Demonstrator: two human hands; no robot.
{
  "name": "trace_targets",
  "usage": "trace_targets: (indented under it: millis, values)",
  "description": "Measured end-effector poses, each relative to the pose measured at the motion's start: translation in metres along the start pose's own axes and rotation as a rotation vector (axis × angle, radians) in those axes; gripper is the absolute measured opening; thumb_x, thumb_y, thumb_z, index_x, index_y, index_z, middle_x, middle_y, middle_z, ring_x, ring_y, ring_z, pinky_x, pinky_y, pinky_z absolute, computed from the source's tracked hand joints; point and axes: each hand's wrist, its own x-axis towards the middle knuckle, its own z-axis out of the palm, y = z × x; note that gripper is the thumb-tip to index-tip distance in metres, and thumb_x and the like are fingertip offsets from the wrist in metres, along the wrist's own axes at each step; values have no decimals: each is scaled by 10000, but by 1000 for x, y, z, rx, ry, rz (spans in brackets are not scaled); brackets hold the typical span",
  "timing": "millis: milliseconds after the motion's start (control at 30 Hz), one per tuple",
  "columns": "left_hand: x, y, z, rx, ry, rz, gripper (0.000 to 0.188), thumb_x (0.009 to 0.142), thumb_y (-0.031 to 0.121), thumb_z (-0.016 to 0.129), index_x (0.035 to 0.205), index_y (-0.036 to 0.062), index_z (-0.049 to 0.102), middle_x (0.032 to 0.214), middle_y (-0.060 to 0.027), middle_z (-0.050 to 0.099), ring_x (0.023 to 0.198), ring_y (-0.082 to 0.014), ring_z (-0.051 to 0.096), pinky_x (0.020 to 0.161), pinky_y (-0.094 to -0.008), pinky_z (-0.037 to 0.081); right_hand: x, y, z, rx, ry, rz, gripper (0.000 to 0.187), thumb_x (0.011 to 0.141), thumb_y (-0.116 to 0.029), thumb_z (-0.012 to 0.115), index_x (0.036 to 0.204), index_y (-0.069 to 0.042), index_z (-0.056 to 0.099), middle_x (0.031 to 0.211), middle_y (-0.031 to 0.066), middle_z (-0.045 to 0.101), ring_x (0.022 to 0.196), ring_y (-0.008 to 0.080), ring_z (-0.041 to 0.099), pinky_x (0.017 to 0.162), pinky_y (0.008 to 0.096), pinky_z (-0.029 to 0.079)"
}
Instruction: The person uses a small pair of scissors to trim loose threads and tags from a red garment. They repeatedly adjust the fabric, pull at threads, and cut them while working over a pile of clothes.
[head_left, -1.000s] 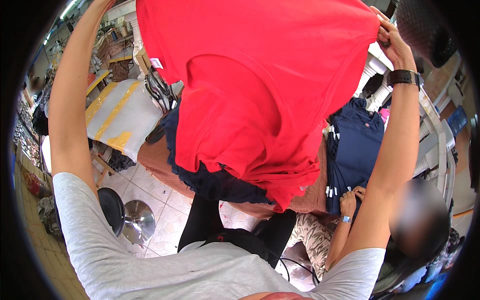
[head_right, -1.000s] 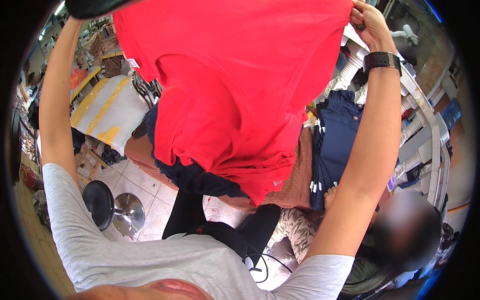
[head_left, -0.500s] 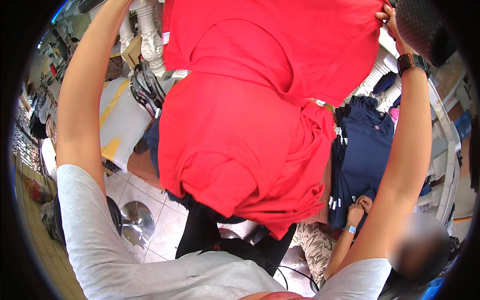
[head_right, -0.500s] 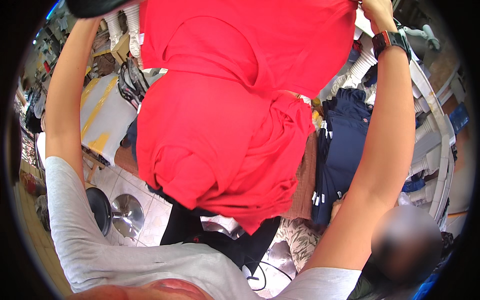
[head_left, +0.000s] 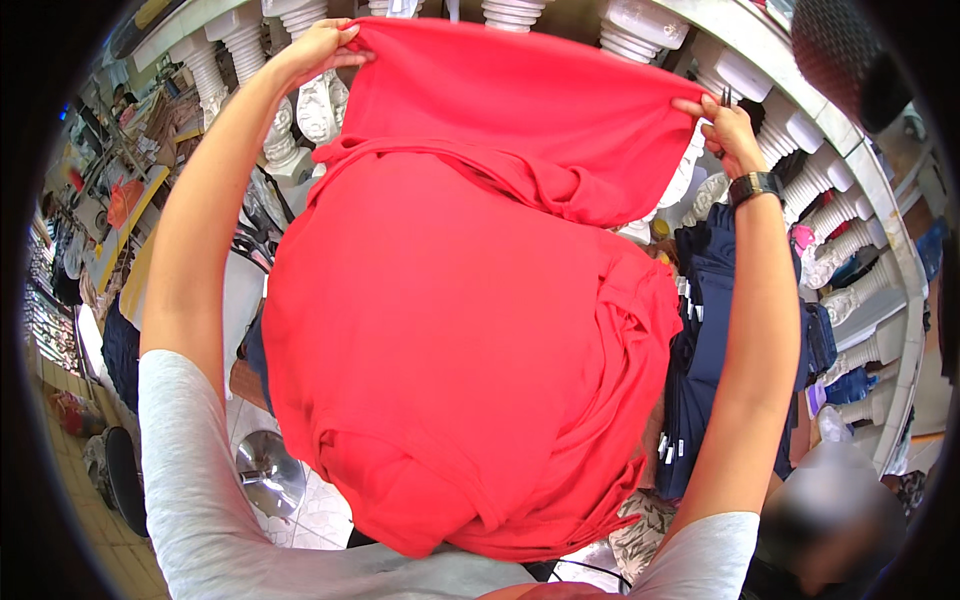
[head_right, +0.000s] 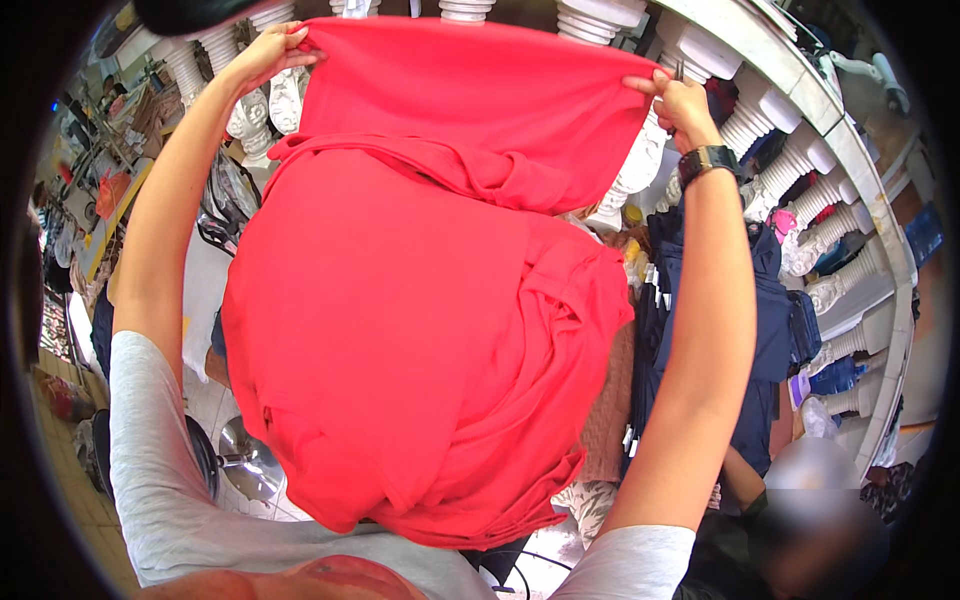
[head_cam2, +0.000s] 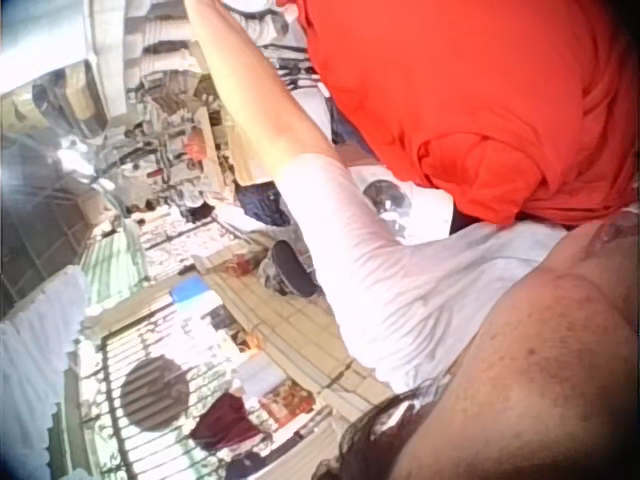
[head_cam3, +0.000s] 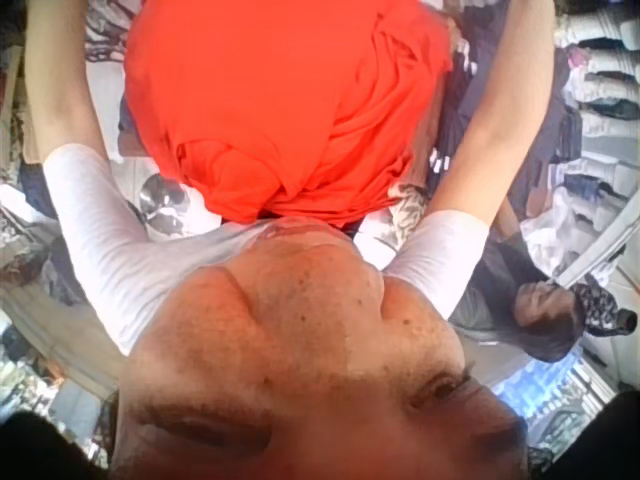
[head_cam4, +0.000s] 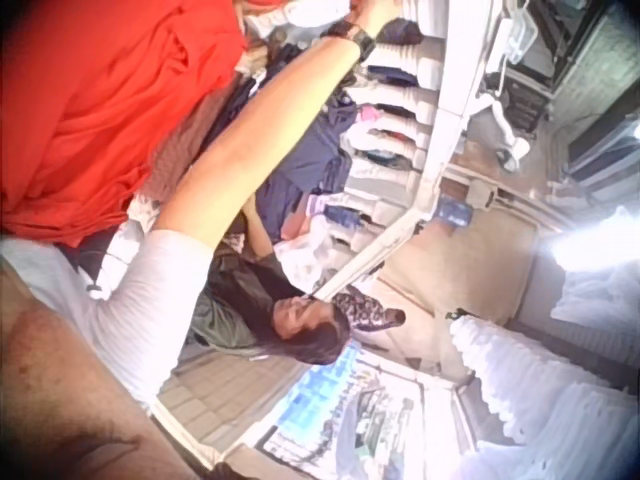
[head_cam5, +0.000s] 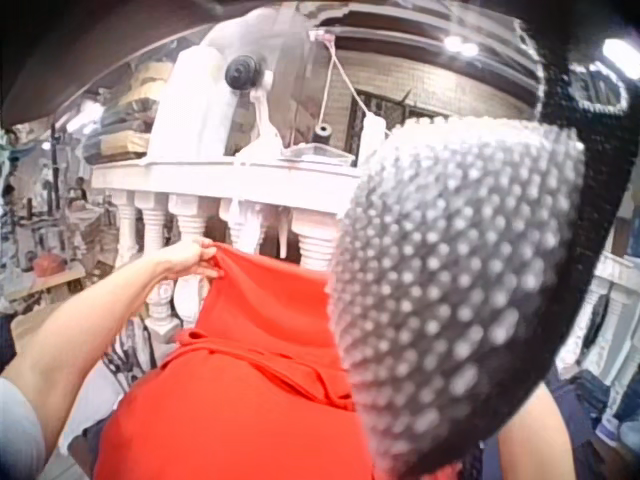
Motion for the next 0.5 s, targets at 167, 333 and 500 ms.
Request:
trace_targets:
  millis: [167,333,500]
  values:
    - [48,-24,-19,-23,483,448,278,1056,179,526,1274,39,627,1136,-46,686,917,-119,663,801,-257,527,22,0,37,310,172,-359,262,1048,-177,564,1266,-40,613,1206,118,715,498,53,334,461,230,286]
    - [32,-3,3,145,617,533,239,1031,144,538,1209,53,670,972,-36,690,680,-126,645,574,-238,505,22,1,22,252,236,-433,217,1053,-171,554,1217,-47,624,1113,127,738,477,35,340,436,210,271]
    - [18,18,9,-65,423,368,251,1061,204,520,1247,71,624,991,-57,702,651,-112,672,601,-250,551,-33,-8,10,219,38,-355,224,1063,-191,526,1191,-31,616,1100,182,748,449,18,332,410,198,259]
